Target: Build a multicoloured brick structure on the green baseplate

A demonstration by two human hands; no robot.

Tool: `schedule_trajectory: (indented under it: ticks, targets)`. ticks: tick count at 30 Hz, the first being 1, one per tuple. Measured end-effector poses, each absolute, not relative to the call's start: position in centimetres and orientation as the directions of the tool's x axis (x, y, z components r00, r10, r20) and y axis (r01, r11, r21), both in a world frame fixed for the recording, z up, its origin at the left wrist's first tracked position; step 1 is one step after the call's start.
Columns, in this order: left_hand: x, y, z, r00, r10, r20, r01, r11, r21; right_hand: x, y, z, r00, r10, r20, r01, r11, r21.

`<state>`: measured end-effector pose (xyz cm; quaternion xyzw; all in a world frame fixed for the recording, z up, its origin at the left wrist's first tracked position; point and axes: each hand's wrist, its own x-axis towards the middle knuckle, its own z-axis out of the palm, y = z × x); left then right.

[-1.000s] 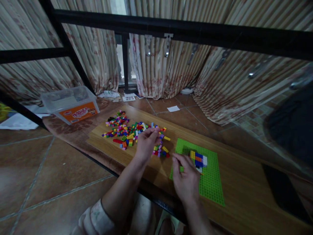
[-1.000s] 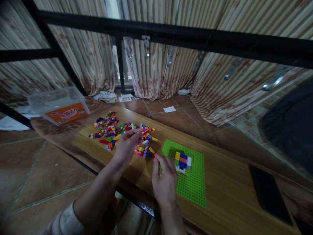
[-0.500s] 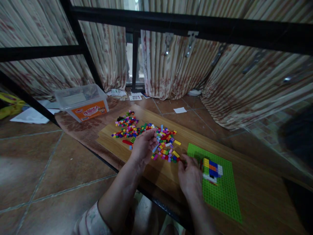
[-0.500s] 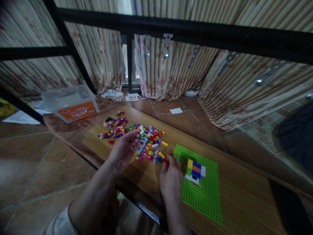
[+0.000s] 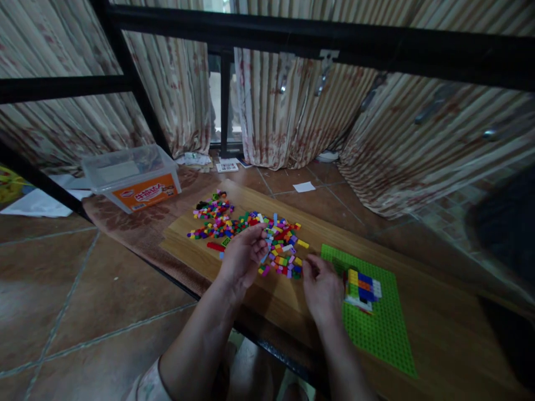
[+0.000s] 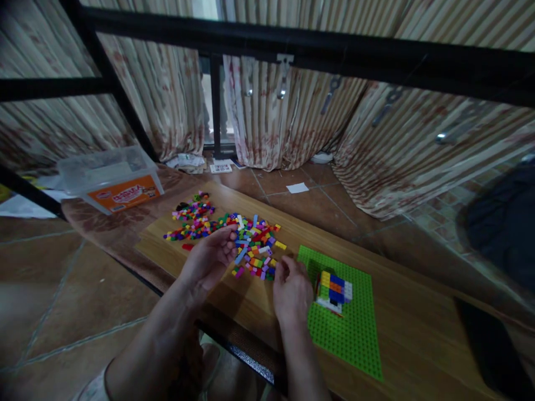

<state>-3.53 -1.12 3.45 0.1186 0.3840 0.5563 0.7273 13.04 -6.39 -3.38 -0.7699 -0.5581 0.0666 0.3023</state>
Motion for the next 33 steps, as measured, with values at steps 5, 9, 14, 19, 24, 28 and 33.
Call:
schedule_trajectory:
  ticks: [5, 9, 14, 19, 24, 28, 33]
  targets:
    - [-3.0, -1.2, 3.4, 0.128, 0.895, -0.427, -0.682, 0.392, 0.618, 12.5, -5.5, -2.9, 0.354, 0.908, 0.226, 0.853, -0.214, -0.476]
    - [-2.8, -1.4, 3.4, 0.161, 0.894, -0.418, -0.665, 0.411, 0.623, 12.2, -5.3, -2.8, 0.367, 0.901, 0.231, 0.845, -0.219, -0.488]
    - [-2.2, -1.7, 3.3, 0.197, 0.902, -0.384, -0.605, 0.420, 0.677, 11.6, -5.2, -2.7, 0.360, 0.912, 0.197, 0.846, -0.230, -0.481]
    - [-1.7, -1.9, 3.1, 0.189, 0.903, -0.387, -0.572, 0.421, 0.704, 11.3, -5.3, -2.3, 0.324, 0.930, 0.172, 0.845, -0.202, -0.495]
    - [-1.4, -1.9, 2.9, 0.197, 0.902, -0.384, -0.554, 0.425, 0.716, 11.0, -5.3, -2.6, 0.283, 0.937, 0.202, 0.853, -0.150, -0.500]
    - [-1.4, -1.9, 2.7, 0.193, 0.904, -0.381, -0.543, 0.422, 0.726, 10.4, -5.2, -3.0, 0.249, 0.940, 0.232, 0.846, -0.094, -0.525]
    - [-1.2, -1.9, 2.8, 0.184, 0.906, -0.381, -0.520, 0.419, 0.745, 10.0, -5.1, -2.9, 0.272, 0.931, 0.245, 0.819, -0.090, -0.567]
